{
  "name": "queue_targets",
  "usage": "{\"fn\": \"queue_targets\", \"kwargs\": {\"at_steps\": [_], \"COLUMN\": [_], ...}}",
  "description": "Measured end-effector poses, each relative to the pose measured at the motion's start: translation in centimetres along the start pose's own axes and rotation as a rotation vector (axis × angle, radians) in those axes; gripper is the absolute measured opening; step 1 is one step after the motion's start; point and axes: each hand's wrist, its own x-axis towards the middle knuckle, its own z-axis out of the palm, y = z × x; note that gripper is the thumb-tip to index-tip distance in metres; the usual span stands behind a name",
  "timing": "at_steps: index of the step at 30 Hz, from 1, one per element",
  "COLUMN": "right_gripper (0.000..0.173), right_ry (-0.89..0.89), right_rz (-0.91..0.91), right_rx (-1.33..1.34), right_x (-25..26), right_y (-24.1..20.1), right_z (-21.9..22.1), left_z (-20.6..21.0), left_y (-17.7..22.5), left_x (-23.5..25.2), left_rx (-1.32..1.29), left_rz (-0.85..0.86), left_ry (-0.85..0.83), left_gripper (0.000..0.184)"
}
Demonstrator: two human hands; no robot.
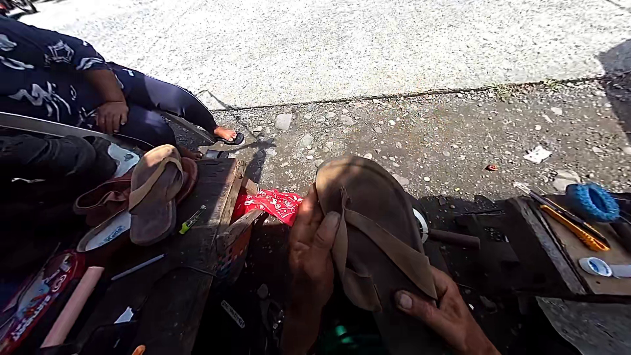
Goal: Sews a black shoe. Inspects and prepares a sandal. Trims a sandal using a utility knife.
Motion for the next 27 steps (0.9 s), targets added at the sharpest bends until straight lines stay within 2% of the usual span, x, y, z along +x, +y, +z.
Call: {"fn": "queue_targets", "kwargs": {"at_steps": [2,5,9,19,25,27], "right_gripper": [0.036,0.038,0.037,0.034,0.034,0.033], "right_ry": [0.024,0.031,0.027,0.021,0.033,0.04], "right_rz": [-0.021,-0.048,-0.058,-0.113,-0.132,-0.138], "right_rx": [-0.047,-0.097,-0.147,-0.198,-0.228,-0.238], "right_x": [-0.1,-0.1,-0.3,-0.3,-0.3,-0.3], "right_y": [-0.2,-0.2,-0.1,0.0,0.1,0.1], "right_z": [-0.1,-0.5,-0.7,-1.0,-1.4,-1.5], "left_z": [-0.2,-0.7,0.1,0.8,0.3,0.3], "left_y": [0.0,-0.4,-0.2,0.2,0.5,0.6], "left_x": [-0.2,-0.6,-0.8,-0.6,-0.8,-0.8], "left_rx": [0.07,0.228,0.379,0.364,0.543,0.509], "left_rz": [0.044,0.163,0.184,0.164,0.224,0.226], "left_ry": [0.04,0.142,0.118,0.125,0.138,0.127], "left_gripper": [0.051,0.029,0.017,0.013,0.006,0.006]}}
